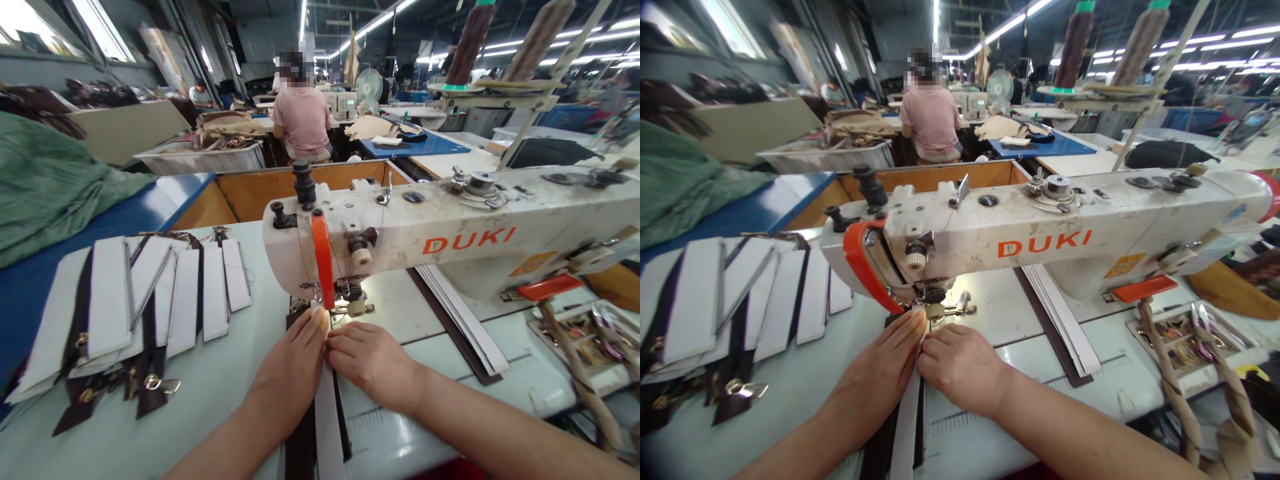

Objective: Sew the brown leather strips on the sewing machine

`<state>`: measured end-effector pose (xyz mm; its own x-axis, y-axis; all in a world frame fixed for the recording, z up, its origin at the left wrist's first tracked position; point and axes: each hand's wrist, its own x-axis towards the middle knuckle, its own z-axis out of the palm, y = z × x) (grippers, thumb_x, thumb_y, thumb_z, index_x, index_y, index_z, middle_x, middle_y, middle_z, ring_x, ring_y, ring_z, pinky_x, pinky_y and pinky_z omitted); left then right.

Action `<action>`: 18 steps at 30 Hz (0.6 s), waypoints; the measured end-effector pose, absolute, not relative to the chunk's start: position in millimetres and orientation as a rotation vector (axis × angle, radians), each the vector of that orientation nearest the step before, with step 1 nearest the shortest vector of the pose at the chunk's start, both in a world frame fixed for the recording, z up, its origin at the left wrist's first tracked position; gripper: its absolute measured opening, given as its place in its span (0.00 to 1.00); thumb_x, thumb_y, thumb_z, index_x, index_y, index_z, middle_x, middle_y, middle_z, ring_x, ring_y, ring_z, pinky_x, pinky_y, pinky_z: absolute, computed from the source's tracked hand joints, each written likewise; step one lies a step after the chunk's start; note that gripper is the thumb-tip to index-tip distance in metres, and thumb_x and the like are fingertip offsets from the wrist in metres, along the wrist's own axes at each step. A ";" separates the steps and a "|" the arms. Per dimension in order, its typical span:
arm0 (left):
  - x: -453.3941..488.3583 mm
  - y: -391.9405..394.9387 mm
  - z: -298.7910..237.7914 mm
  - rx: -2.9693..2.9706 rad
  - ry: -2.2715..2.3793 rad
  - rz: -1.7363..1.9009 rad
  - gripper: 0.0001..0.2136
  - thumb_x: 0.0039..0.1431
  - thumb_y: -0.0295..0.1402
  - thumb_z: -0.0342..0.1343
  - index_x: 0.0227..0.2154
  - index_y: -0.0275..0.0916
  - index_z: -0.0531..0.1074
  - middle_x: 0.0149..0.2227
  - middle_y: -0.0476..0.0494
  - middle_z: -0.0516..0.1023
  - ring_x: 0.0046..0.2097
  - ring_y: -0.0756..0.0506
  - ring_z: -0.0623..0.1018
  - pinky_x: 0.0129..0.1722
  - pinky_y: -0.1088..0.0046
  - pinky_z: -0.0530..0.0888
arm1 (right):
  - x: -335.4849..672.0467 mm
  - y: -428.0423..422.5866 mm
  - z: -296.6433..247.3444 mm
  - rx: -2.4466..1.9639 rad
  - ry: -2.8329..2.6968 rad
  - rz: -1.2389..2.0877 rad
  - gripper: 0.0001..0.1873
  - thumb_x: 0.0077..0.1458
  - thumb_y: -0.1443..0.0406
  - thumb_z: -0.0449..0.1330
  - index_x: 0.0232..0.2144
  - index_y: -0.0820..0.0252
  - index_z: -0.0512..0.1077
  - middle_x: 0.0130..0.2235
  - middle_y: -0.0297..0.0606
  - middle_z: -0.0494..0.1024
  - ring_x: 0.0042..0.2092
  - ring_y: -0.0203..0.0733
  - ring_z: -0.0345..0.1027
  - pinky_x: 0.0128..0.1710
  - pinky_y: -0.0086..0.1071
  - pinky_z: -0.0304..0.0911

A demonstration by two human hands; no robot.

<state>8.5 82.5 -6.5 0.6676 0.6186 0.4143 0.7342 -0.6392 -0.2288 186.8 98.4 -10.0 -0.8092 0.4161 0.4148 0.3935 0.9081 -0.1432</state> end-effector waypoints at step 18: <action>2.7 18.8 -11.0 -2.572 -1.156 -0.517 0.17 0.65 0.26 0.42 0.54 0.28 0.65 0.57 0.33 0.69 0.60 0.40 0.66 0.54 0.63 0.72 | 216.1 46.2 -7.5 -0.776 -2.531 0.276 0.15 0.63 0.71 0.51 0.51 0.67 0.68 0.52 0.45 0.73 0.53 0.44 0.65 0.55 0.38 0.61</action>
